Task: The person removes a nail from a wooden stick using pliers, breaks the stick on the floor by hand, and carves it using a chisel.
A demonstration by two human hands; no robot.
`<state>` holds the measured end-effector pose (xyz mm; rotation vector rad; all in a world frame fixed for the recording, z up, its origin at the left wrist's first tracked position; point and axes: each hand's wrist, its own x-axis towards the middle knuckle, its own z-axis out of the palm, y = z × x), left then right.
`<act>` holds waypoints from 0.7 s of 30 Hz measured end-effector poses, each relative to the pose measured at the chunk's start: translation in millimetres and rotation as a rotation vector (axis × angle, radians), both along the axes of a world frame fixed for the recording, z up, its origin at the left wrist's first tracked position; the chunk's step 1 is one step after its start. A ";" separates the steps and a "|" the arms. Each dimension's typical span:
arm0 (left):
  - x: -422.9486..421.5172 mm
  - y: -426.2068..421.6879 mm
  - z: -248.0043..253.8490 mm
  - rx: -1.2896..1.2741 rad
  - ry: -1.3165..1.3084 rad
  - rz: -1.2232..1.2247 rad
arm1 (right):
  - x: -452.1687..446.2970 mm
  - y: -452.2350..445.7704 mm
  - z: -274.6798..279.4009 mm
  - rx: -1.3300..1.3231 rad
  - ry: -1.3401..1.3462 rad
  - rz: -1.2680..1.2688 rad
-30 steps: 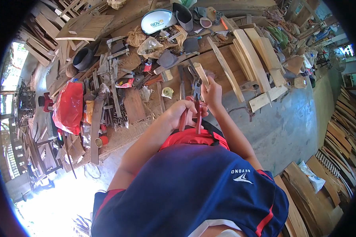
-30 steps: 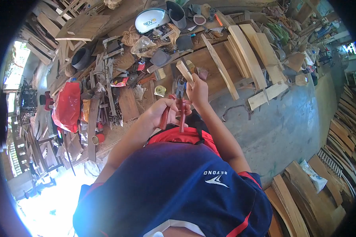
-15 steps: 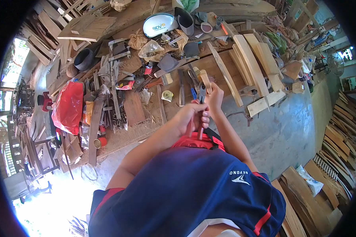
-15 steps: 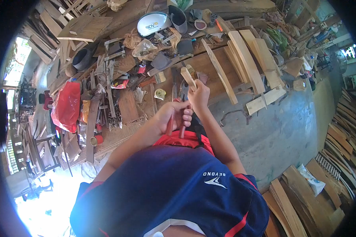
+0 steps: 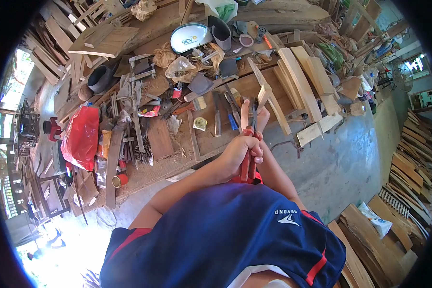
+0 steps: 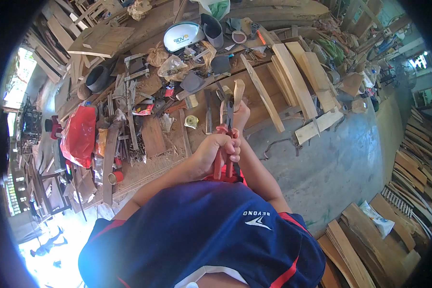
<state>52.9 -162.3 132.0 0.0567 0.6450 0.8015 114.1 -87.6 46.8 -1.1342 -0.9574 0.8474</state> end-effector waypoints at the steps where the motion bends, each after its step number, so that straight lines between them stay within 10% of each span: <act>1: -0.1 -0.3 -1.3 -0.014 -0.001 0.018 | 0.5 1.1 -6.9 0.002 -0.001 -0.001; 21: -22.7 19.6 -19.3 0.017 0.022 -0.065 | -5.0 16.5 -23.8 -0.197 -0.201 0.100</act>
